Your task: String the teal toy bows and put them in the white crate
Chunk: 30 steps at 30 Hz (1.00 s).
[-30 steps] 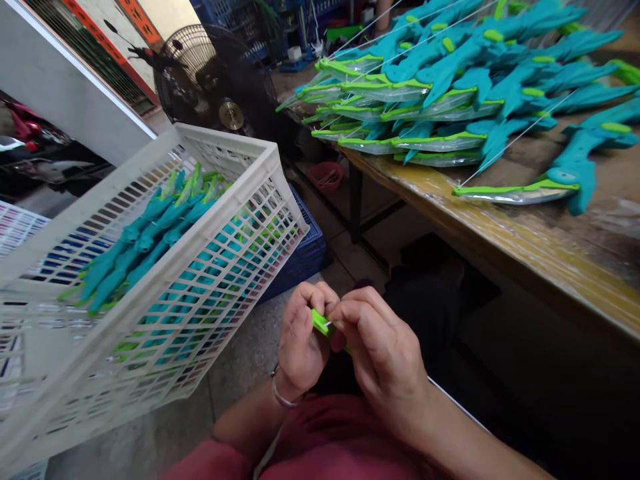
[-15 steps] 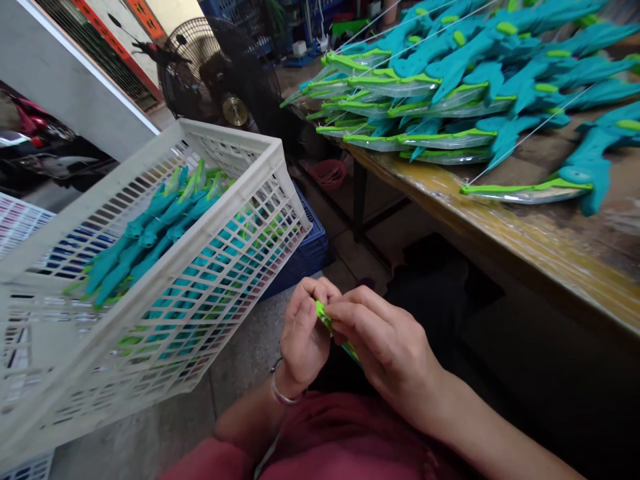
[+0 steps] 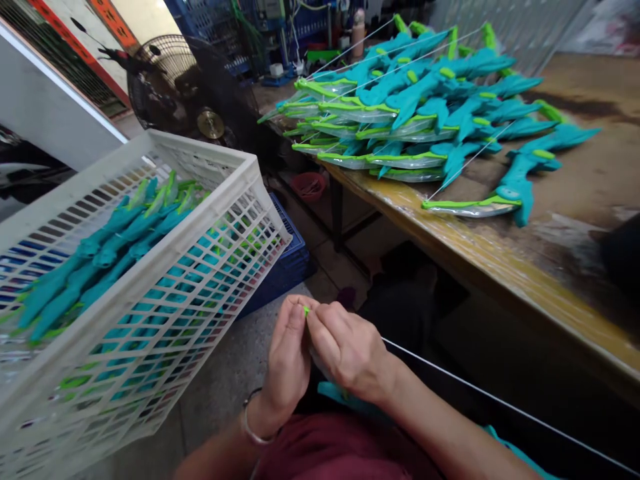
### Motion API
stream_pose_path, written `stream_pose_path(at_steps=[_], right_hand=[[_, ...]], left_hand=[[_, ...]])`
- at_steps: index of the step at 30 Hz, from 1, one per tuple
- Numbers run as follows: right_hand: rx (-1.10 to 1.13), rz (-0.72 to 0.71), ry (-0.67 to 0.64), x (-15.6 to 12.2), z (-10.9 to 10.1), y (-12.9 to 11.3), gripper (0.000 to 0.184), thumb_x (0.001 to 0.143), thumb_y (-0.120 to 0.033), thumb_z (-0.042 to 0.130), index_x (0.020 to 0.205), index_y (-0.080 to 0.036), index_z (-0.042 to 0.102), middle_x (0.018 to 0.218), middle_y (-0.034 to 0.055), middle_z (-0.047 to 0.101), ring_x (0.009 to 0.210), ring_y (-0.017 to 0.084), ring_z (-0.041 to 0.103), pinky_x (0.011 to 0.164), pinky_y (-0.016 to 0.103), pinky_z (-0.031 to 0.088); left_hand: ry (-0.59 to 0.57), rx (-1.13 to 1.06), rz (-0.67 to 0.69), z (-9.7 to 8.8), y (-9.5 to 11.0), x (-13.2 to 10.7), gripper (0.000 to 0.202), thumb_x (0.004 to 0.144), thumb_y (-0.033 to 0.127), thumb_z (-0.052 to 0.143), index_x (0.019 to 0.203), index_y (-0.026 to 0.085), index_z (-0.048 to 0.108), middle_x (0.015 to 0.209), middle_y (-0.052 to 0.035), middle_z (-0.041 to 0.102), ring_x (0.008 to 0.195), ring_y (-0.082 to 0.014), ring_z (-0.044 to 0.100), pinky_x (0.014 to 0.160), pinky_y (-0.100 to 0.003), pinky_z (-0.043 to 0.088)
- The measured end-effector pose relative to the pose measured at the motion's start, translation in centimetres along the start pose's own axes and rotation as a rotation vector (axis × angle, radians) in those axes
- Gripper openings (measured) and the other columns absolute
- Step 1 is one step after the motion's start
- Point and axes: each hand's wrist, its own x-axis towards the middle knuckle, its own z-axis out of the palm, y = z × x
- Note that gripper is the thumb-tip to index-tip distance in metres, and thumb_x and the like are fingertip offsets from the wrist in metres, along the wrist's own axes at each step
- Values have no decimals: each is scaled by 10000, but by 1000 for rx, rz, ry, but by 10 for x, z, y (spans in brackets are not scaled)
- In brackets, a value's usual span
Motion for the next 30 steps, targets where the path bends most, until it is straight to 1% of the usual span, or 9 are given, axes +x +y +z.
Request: stream_pose_path(at_steps=[4,8,10,12,15,19,22,25,30], right_hand=[[3,-19,-64,-3,3,7,274,1040,-117,415,926,-73,660,866,119,640,729,222,547,564,320,476],[11,-9,-84,-3,4,8,298,1052,-124,387,940,-80,660,835,98,615,724,213,541,561,311,458],[49,80,-72,-6,7,6,293,1071,-136,373,1012,-78,655,880,96,623,763,195,562,593,288,469],[131,224,-46,-10,13,5,290,1094,-164,358,1042,-99,637,894,81,613,763,163,563,606,258,463],[267,349,-5,-15,19,6,250,1099,-177,378,977,-132,591,829,42,568,706,134,524,588,244,424],[273,253,-44,-14,14,14,248,1098,-165,382,960,-121,583,799,32,541,674,132,473,563,253,386],[172,126,-109,-9,3,18,296,1102,-156,340,1014,-91,616,860,67,583,742,157,523,586,263,430],[68,14,-132,-8,-3,20,289,1079,-122,348,1074,-55,629,942,113,629,817,196,572,623,289,489],[6,-71,-209,-11,-2,20,290,1048,-106,346,1096,-40,625,919,123,617,791,220,580,604,317,515]], left_hand=[[73,-13,-77,0,-5,3,450,814,578,805,886,173,624,816,-9,580,752,-115,561,658,-178,492],[80,-10,-82,-1,-4,5,467,764,582,846,862,173,642,792,-3,583,732,-105,551,630,-151,477],[72,18,-82,-1,-4,6,471,761,591,843,882,170,667,798,-8,588,736,-112,550,623,-157,475],[72,43,-80,-2,-5,7,473,770,595,833,896,166,682,810,-16,596,750,-120,556,645,-170,486],[49,47,-80,-3,-6,7,434,822,572,795,877,159,673,820,-22,600,764,-126,563,707,-199,508],[16,29,-99,-6,-5,7,402,866,540,764,910,150,675,828,-26,597,763,-129,554,714,-213,508],[8,18,-119,-6,-4,8,418,830,537,802,913,145,683,829,-23,582,781,-135,546,693,-205,497],[16,-12,-178,-5,-3,9,468,753,555,861,893,151,671,845,-23,585,793,-147,544,714,-226,502],[45,-38,-220,-5,-7,11,504,720,585,877,844,167,624,809,-1,550,756,-128,502,790,-243,500]])
